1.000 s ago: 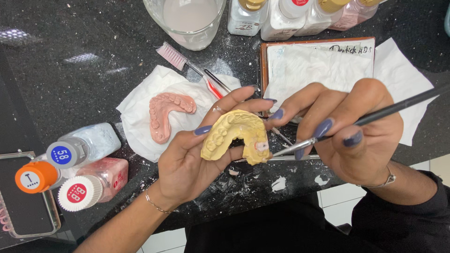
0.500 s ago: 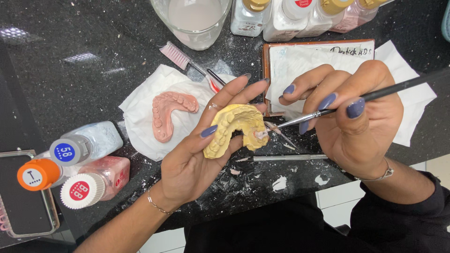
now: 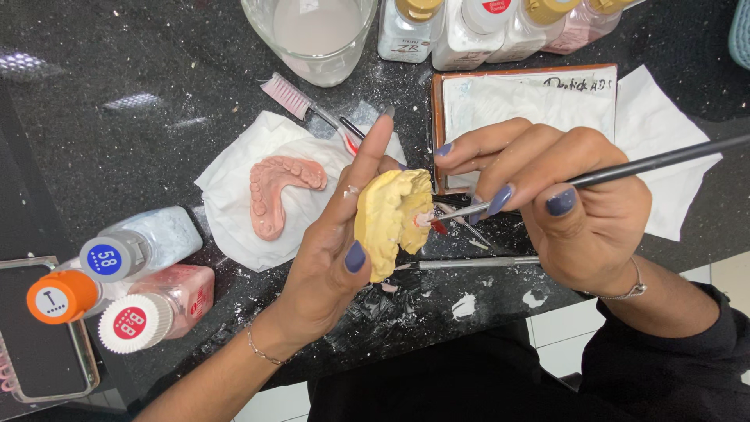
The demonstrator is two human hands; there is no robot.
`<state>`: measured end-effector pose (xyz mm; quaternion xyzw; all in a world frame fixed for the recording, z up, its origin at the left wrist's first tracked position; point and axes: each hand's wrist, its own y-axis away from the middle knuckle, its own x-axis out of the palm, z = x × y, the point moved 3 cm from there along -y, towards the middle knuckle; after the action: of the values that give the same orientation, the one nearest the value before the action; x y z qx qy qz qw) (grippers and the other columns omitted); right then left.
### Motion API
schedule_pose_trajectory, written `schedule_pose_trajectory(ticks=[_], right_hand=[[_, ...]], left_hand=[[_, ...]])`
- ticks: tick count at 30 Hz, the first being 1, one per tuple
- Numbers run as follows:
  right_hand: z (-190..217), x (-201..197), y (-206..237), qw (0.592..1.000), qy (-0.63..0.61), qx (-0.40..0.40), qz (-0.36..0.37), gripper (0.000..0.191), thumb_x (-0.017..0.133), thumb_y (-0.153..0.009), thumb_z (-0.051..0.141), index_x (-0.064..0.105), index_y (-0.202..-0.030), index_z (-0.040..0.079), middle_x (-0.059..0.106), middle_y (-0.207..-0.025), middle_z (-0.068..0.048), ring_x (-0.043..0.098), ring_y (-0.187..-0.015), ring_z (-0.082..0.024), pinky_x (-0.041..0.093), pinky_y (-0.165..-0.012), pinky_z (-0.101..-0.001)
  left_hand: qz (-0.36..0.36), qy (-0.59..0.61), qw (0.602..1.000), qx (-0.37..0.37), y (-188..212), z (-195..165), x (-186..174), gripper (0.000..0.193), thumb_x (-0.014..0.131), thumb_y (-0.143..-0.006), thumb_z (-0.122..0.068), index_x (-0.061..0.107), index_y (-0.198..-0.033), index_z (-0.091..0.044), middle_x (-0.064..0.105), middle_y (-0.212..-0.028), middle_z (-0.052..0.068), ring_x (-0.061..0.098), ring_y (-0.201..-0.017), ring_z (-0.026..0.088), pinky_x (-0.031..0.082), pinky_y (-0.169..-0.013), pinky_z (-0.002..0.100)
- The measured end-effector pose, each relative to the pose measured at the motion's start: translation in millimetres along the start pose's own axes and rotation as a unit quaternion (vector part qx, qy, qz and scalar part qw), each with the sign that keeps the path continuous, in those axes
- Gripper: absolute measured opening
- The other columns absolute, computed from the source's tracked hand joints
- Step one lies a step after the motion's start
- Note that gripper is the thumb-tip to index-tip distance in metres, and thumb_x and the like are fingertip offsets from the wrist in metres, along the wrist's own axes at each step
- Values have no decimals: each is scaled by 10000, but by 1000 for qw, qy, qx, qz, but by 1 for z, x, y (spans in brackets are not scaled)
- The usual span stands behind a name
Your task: The person holds a yellow dental plaster model in one hand and uses a fine brush to apply and shape white ceramic material on a tooth area of the model, periodically dipping the brush in a glass of liquid and wiping or picking at the applied material with a small tool. A second pink model rests on the bench beside the work.
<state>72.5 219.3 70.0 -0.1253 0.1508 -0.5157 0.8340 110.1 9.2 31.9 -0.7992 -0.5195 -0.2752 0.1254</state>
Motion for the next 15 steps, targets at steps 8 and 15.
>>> schedule_pose_trajectory(ticks=[8,15], right_hand=[[0,3,1,999,-6,-21,28,273,425,-1143,298,505,-1105,39,651,-962,-136,675,-1197,-373,657,-978,-466],[-1,3,6,999,-13,-17,28,244,458,-1128,279,516,-1096,44,657,-966,-114,702,-1175,-368,659,-952,-442]], left_hand=[[3,21,1000,-15,8,4,-1,1150,775,-901,-634,219,-1687,-5,413,-1450,78,443,-1402,206,374,-1250,350],[6,49,999,-21,7,8,0,1132,816,-872,-608,228,-1641,-21,424,-1417,95,484,-1357,223,453,-1150,356]])
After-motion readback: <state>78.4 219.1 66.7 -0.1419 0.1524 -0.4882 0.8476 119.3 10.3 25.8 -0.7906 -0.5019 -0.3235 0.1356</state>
